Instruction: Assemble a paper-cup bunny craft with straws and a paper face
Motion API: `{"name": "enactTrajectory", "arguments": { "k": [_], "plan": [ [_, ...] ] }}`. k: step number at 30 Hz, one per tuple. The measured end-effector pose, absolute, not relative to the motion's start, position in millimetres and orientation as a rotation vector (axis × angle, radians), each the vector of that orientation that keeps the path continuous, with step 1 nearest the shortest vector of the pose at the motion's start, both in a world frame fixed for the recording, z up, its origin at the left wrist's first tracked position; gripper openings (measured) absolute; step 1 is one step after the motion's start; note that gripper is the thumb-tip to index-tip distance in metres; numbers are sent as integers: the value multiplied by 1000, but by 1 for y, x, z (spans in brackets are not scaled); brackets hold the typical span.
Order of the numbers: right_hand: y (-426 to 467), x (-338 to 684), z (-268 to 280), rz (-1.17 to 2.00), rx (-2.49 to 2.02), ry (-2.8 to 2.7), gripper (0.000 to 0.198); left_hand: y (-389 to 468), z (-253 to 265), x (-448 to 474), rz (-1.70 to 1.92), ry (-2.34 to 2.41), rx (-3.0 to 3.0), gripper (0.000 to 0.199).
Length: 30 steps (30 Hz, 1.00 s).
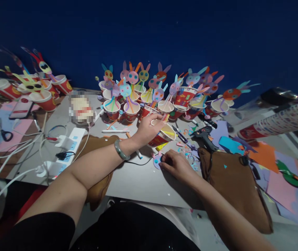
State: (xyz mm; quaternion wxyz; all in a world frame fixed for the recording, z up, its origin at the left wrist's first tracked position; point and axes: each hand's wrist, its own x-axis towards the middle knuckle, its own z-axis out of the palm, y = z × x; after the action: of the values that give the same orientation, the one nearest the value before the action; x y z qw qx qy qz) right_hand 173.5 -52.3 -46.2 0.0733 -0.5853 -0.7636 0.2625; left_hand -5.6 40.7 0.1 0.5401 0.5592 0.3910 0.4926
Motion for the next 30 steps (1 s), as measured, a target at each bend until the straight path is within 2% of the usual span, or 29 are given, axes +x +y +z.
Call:
{"name": "enactTrajectory", "arguments": {
  "k": [3, 7, 11, 15, 30],
  "plan": [
    [-55, 175, -47, 781, -1765, -2241, 11, 41, 1, -6, 1175, 917, 1320, 10],
    [-55, 175, -47, 661, -1827, -2230, 23, 41, 1, -6, 1173, 922, 1314, 10],
    [-55, 174, -46, 563, -1837, -2341, 19, 41, 0, -6, 1175, 935, 1339, 11],
    [-57, 175, -47, 611, -1794, -2379, 16, 40, 0, -6, 1163, 940, 1346, 13],
    [-60, 179, -49, 539, -1866, -2370, 21, 41, -1, -7, 1151, 949, 1357, 16]
  ]
}}
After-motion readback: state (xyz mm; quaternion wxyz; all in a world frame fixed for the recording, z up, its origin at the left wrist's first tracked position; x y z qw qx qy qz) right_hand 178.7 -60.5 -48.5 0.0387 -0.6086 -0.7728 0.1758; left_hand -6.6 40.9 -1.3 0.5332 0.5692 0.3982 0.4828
